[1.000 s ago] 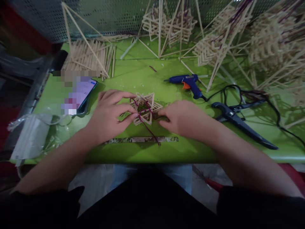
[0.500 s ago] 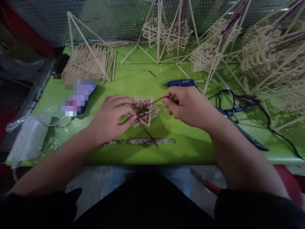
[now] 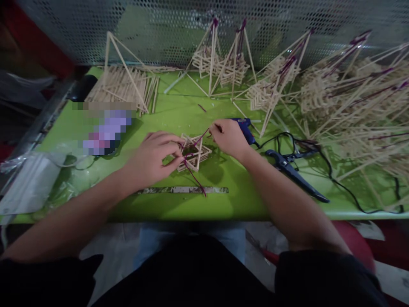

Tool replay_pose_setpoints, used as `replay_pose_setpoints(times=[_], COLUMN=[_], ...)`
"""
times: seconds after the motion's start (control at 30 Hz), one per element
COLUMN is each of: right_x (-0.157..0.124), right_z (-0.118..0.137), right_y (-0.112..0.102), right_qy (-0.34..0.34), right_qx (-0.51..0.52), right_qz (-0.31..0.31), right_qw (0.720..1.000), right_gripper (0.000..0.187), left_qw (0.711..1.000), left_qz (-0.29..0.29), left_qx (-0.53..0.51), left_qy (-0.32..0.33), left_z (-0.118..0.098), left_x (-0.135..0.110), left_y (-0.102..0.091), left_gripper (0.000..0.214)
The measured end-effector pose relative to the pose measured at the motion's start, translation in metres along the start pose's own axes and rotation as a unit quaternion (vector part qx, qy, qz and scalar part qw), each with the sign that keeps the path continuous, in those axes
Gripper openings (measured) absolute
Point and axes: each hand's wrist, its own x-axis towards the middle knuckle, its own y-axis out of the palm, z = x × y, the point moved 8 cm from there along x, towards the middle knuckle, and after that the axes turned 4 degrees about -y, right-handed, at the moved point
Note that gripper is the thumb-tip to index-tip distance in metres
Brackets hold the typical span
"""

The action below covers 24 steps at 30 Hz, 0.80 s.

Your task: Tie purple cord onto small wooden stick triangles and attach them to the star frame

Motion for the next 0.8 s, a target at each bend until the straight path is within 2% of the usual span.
replay_pose_setpoints(times=[0.13,0.27,0.4,0.67,0.8], right_x=[0.001,-0.002,-0.007,-0.011,-0.011], right_z=[0.000,0.004,0.012,0.015,0.014], right_y=[0.004,0.012,0.018,0.015,0.013], right_qy=[-0.005,0.001,0.001,0.009,0.007], right_qx=[-0.063,-0.120,-0.166,-0.163,-0.149], right_qz=[-0.012,0.004,0.025,0.033,0.034], right_qw=[0.998,0.993,0.986,0.986,0.988], right_gripper=[0.036,0.031,0.015,0.023,0.021], left_qw=[1.000,1.000,1.000,1.000,1.000], left_qz=[-0.001,0.002,-0.001,0.003,0.006], left_qx=[-0.006,-0.004,0.005,0.014,0.015], left_qy=[-0.001,0.002,-0.001,-0.002,-0.006], left_z=[0.001,0.001,0.001,-0.001,0.000], left_x=[0.000,-0.001,-0.001,0.000,0.000], left_y=[0.001,0.002,0.001,0.000,-0.001], left_gripper=[0.016,0.017,0.017,0.019,0.020])
